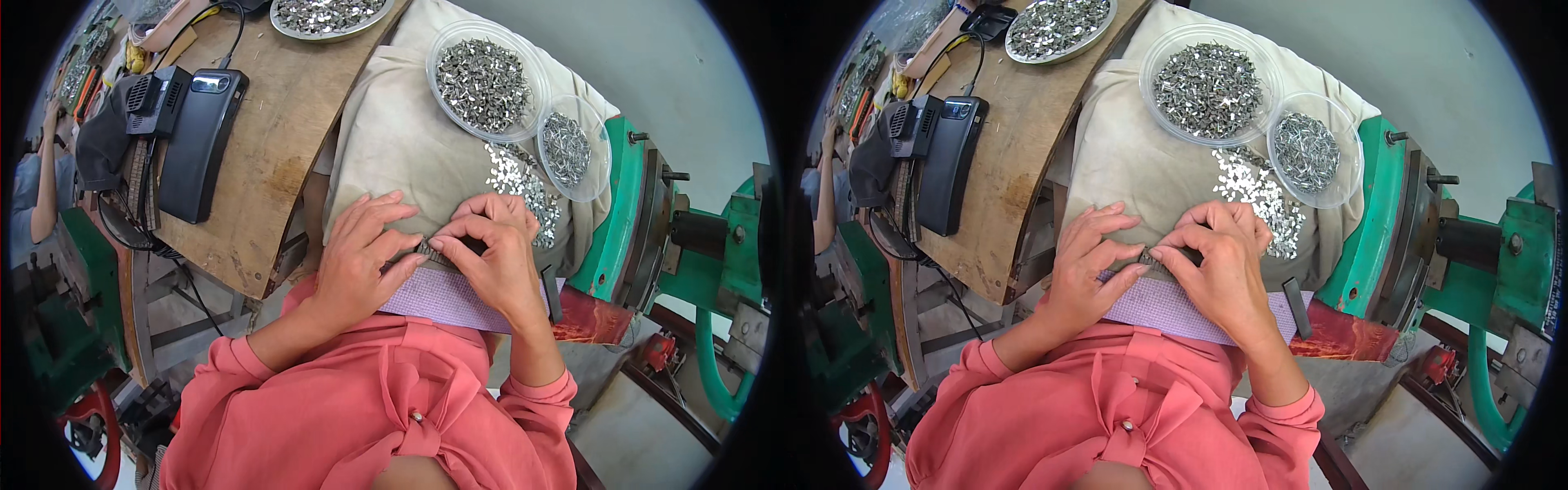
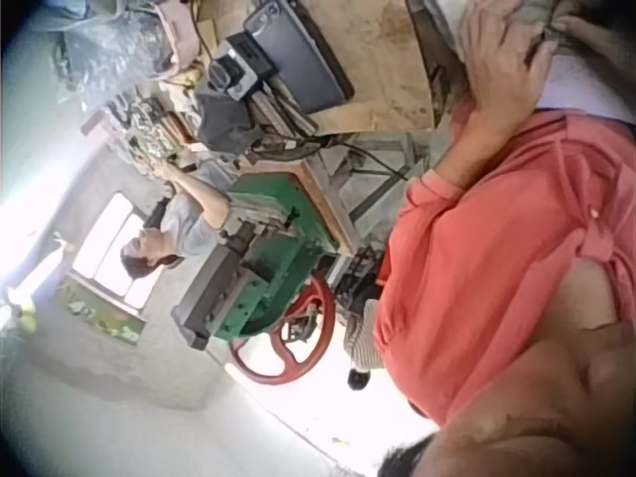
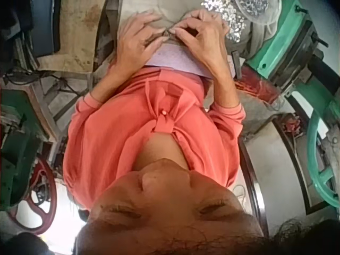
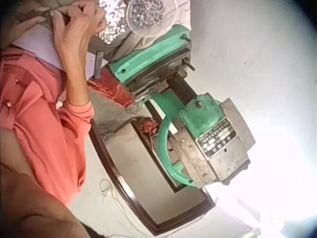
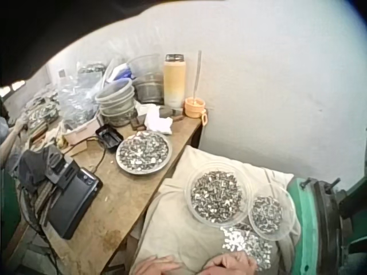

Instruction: The person inserts small metal components into slots on a metal jig by hand, places the jig into a mechanical press machine to press them, and removes the jig to align and adjust the metal pieces along the strip.

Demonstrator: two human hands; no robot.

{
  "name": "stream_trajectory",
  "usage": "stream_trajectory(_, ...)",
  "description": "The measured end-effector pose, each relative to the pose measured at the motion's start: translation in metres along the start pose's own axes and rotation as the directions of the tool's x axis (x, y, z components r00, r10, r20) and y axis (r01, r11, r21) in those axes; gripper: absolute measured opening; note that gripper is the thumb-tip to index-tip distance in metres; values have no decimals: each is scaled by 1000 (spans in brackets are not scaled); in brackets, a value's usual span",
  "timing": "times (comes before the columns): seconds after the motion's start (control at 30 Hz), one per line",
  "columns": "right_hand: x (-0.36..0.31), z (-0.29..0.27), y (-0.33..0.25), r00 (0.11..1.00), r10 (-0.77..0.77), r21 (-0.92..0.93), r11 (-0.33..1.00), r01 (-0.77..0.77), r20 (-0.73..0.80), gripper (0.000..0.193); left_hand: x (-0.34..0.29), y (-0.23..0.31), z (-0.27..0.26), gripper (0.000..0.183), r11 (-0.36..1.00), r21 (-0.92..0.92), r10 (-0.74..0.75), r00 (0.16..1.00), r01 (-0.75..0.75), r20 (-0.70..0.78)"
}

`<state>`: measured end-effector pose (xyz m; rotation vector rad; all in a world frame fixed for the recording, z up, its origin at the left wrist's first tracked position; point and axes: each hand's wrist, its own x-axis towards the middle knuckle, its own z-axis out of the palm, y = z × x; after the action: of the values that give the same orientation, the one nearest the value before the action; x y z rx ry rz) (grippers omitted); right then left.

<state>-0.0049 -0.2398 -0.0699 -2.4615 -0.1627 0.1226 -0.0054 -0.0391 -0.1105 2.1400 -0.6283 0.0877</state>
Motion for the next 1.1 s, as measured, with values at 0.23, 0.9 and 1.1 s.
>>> stream_trajectory(0.23, -6, -7, 4, 1000, 15, -16, 1000, -15, -7, 16, 0, -1, 0, 21, 1000, -2, -4, 1000, 4, 10)
stream_trajectory(0.9, -18, -12, 13, 997, 69, -46, 996, -70, -23, 15, 0, -1, 0, 26, 1000, 7, -18, 1000, 18, 18)
stream_trajectory(1.1, -16, -12, 11, 996, 82, -44, 996, -83, -19, 15, 1, -1, 1, 23, 1000, 19, -18, 1000, 17, 19)
